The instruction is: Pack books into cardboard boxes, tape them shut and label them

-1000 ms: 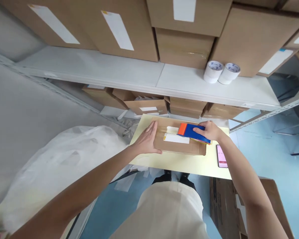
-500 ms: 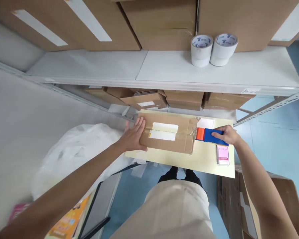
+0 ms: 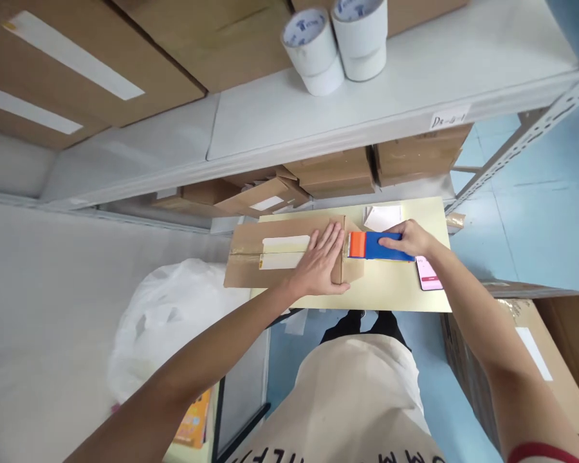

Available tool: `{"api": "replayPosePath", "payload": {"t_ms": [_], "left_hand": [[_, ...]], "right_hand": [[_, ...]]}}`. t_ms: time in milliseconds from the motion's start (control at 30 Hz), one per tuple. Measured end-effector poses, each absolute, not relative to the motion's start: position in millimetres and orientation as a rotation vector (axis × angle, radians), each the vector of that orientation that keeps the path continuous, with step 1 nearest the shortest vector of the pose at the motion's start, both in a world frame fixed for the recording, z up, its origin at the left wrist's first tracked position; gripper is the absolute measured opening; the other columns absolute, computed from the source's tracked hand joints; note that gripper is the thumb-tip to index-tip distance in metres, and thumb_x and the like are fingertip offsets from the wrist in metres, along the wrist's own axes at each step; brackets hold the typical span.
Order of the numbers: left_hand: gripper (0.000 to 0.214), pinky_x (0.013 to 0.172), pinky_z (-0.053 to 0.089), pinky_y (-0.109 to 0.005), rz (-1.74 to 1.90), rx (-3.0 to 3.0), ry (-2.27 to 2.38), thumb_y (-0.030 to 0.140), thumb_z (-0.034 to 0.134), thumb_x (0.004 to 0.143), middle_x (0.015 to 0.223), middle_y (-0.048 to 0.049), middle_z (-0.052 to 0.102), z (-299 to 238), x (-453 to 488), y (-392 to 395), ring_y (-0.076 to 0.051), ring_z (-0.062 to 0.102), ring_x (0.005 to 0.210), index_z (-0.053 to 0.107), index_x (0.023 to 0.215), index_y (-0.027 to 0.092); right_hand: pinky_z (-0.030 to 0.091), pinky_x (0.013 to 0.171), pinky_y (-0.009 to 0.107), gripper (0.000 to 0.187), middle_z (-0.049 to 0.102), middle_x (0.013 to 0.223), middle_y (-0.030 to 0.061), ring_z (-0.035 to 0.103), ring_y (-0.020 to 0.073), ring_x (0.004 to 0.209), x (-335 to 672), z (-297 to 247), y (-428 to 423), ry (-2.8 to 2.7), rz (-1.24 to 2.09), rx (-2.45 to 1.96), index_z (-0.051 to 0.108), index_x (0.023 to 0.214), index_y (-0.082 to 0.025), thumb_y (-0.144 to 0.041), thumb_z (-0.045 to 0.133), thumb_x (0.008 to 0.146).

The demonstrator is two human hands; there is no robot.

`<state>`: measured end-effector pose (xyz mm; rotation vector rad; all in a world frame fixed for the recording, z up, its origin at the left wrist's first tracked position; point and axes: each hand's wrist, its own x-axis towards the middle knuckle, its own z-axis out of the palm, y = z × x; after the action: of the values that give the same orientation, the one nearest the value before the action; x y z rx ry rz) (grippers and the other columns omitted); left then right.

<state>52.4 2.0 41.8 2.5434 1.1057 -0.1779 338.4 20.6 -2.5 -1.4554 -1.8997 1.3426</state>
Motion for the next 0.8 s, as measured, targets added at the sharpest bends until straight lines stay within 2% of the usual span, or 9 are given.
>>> {"api": "replayPosePath", "payload": {"t_ms": [100, 200, 267, 367, 500, 567, 633, 700, 800], "left_hand": [[0.117, 0.119, 0.000, -0.059, -0.212, 2.563, 1.109, 0.055, 0.072, 0.065, 0.164, -0.0230, 0.006, 42, 50, 2, -0.040, 0.003, 0.151, 0.016, 0.156, 0.009], [0.097, 0.116, 0.004, -0.064, -0.231, 2.588, 1.106, 0.051, 0.074, 0.065, 0.166, -0.0171, 0.006, 45, 54, 0, -0.043, 0.006, 0.151, 0.038, 0.150, 0.022], [0.083, 0.115, 0.008, -0.064, -0.244, 2.615, 1.133, 0.051, 0.074, 0.065, 0.165, -0.0165, 0.010, 50, 60, 0, -0.044, 0.010, 0.150, 0.053, 0.139, 0.023], [0.072, 0.113, 0.018, -0.064, -0.274, 2.663, 1.191, 0.054, 0.073, 0.065, 0.163, -0.0200, 0.017, 56, 70, 0, -0.044, 0.016, 0.148, 0.063, 0.126, 0.018], [0.071, 0.109, 0.026, -0.064, -0.283, 2.656, 1.283, 0.053, 0.072, 0.068, 0.162, -0.0212, 0.022, 59, 79, -3, -0.044, 0.019, 0.147, 0.062, 0.127, 0.016], [0.068, 0.110, 0.023, -0.066, -0.265, 2.626, 1.320, 0.049, 0.073, 0.068, 0.163, -0.0184, 0.020, 57, 80, -3, -0.044, 0.017, 0.148, 0.062, 0.128, 0.018], [0.067, 0.111, 0.018, -0.069, -0.231, 2.588, 1.353, 0.045, 0.073, 0.070, 0.164, -0.0158, 0.016, 54, 79, 2, -0.043, 0.014, 0.149, 0.060, 0.131, 0.022], [0.073, 0.111, 0.013, -0.073, -0.159, 2.535, 1.405, 0.045, 0.071, 0.073, 0.165, -0.0157, 0.009, 51, 76, 10, -0.043, 0.010, 0.150, 0.051, 0.141, 0.025], [0.089, 0.111, 0.010, -0.073, -0.013, 2.503, 1.419, 0.053, 0.066, 0.080, 0.165, -0.0185, -0.002, 48, 69, 23, -0.043, 0.004, 0.151, 0.028, 0.155, 0.024]], "right_hand": [[0.051, 0.056, 0.025, 0.058, 0.073, 0.065, 0.0027, 0.067, 0.0183, 0.061, 360, -2, 16, -1.922, 1.379, -1.517, 0.079, 0.079, -0.014, -0.068, 0.058, 0.077], [0.050, 0.060, 0.027, 0.052, 0.073, 0.066, 0.0049, 0.067, 0.0197, 0.065, 356, 18, 13, -2.071, 1.251, -1.711, 0.078, 0.077, -0.017, -0.065, 0.057, 0.080], [0.051, 0.066, 0.032, 0.050, 0.074, 0.073, 0.0104, 0.070, 0.0252, 0.075, 332, 42, 13, -2.224, 1.056, -1.938, 0.078, 0.078, -0.017, -0.062, 0.057, 0.082], [0.051, 0.074, 0.038, 0.046, 0.074, 0.090, 0.0191, 0.071, 0.0323, 0.088, 283, 77, 17, -2.386, 0.661, -2.117, 0.076, 0.095, -0.013, -0.054, 0.058, 0.085], [0.048, 0.076, 0.038, 0.029, 0.074, 0.096, 0.0223, 0.070, 0.0326, 0.095, 253, 91, 14, -2.634, 0.452, -2.016, 0.075, 0.099, -0.011, -0.029, 0.055, 0.090], [0.048, 0.074, 0.036, 0.029, 0.074, 0.094, 0.0208, 0.071, 0.0313, 0.093, 261, 82, 5, -2.668, 0.450, -2.021, 0.075, 0.098, -0.012, -0.030, 0.053, 0.091], [0.047, 0.070, 0.032, 0.037, 0.075, 0.092, 0.0171, 0.071, 0.0287, 0.088, 275, 67, -10, -2.489, 0.412, -2.134, 0.073, 0.105, -0.016, -0.042, 0.048, 0.095], [0.045, 0.066, 0.029, 0.045, 0.075, 0.092, 0.0138, 0.071, 0.0262, 0.084, 286, 47, -31, -2.189, 0.341, -2.264, 0.067, 0.119, -0.020, -0.049, 0.040, 0.097], [0.043, 0.063, 0.029, 0.044, 0.075, 0.098, 0.0124, 0.070, 0.0240, 0.082, 285, 10, -65, -1.929, 0.396, -2.319, 0.055, 0.134, -0.019, -0.036, 0.034, 0.100]]}}
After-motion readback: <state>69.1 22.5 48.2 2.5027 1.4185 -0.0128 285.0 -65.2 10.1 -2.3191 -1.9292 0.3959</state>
